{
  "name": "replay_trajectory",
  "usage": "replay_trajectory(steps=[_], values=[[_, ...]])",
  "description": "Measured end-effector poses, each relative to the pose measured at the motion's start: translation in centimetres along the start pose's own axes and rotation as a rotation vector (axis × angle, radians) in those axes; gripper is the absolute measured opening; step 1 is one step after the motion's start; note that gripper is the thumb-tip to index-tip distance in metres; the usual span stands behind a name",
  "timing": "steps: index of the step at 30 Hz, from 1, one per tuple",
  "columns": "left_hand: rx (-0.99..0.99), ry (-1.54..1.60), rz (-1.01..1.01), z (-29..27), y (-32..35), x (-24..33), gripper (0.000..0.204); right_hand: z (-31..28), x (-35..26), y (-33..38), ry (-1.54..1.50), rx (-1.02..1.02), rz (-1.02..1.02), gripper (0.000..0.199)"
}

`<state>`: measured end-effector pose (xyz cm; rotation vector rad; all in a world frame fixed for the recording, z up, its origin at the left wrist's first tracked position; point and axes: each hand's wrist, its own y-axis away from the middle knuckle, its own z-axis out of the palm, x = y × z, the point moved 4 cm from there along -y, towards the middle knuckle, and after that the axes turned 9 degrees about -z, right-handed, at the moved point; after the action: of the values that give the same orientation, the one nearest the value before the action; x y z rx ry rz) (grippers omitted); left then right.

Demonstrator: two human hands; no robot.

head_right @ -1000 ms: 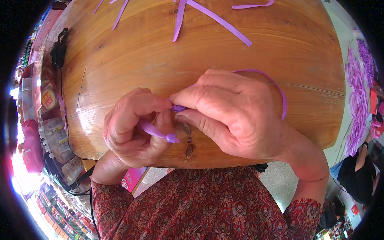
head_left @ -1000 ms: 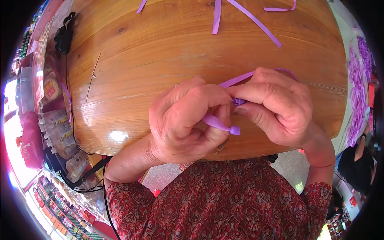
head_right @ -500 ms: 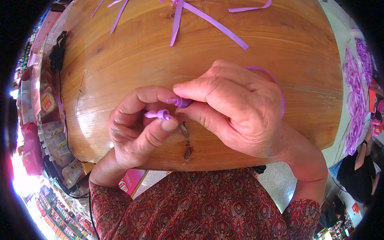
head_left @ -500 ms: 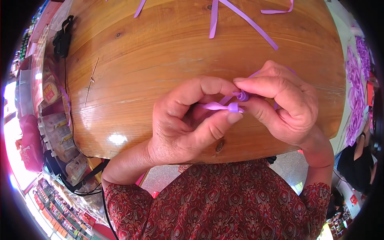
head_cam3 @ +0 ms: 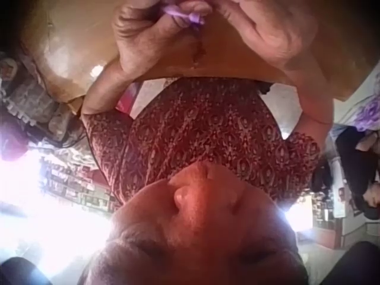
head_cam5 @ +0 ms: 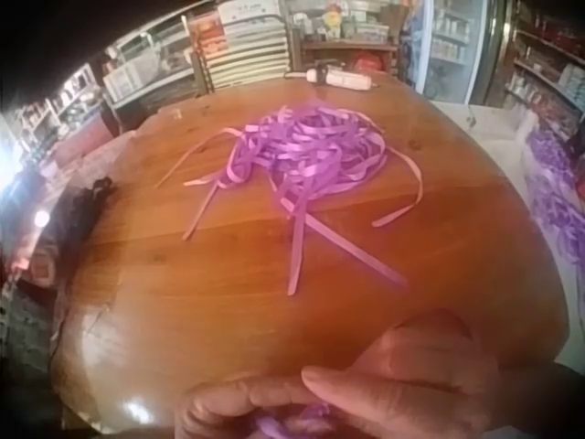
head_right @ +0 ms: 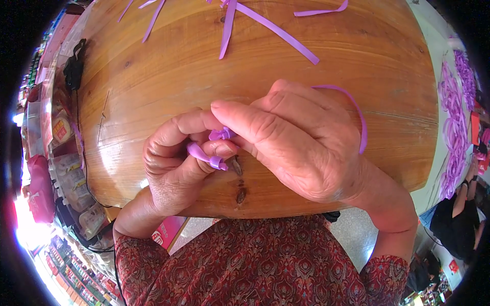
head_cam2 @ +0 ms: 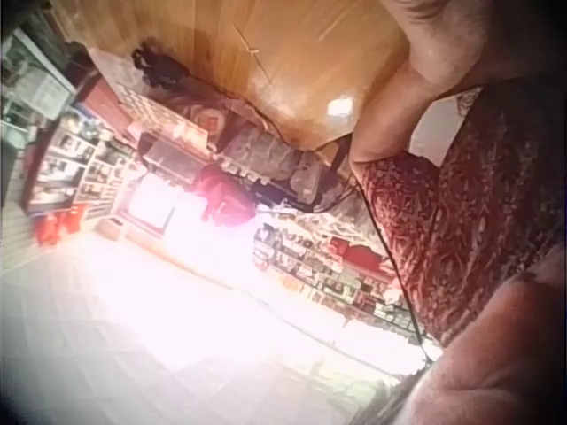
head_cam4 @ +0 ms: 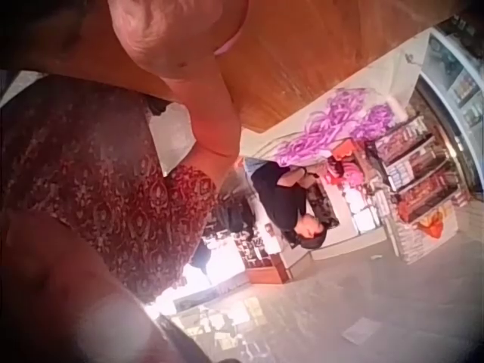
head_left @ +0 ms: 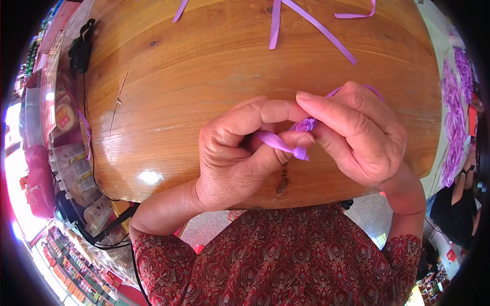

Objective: The person ties a series of knots along the length of a purple ribbon by hand, then picks up another ribbon and repeats the process.

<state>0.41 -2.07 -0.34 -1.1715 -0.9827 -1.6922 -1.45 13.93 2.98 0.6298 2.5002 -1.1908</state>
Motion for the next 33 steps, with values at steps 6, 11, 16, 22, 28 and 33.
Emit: replay_trajectory(steps=[6, 11, 16, 22, 28, 33], values=[[-0.014, 0.005, 0.056, 0.0, -0.1, 0.0, 0.026, 0.1, -0.2, -0.1, 0.089, 0.022, -0.075, 0.047], [0.001, -0.002, 0.088, 0.1, -0.2, -0.1, 0.027, 0.3, -0.2, -0.2, 0.151, 0.031, -0.085, 0.049], [-0.002, -0.082, 0.139, -0.1, -0.3, 0.2, 0.025, 0.5, -0.1, -0.4, 0.136, 0.049, -0.089, 0.049], [0.079, 0.139, 0.065, -0.1, -0.1, 0.0, 0.019, 0.6, 0.3, -0.5, -0.003, 0.089, -0.006, 0.043], [0.107, 0.056, 0.116, -0.1, 0.2, 0.2, 0.014, -0.1, -0.7, -1.0, -0.004, -0.024, 0.054, 0.037], [0.15, -0.06, 0.133, 0.0, 0.3, 0.9, 0.012, 0.2, -1.3, -0.8, 0.044, -0.054, 0.047, 0.032]])
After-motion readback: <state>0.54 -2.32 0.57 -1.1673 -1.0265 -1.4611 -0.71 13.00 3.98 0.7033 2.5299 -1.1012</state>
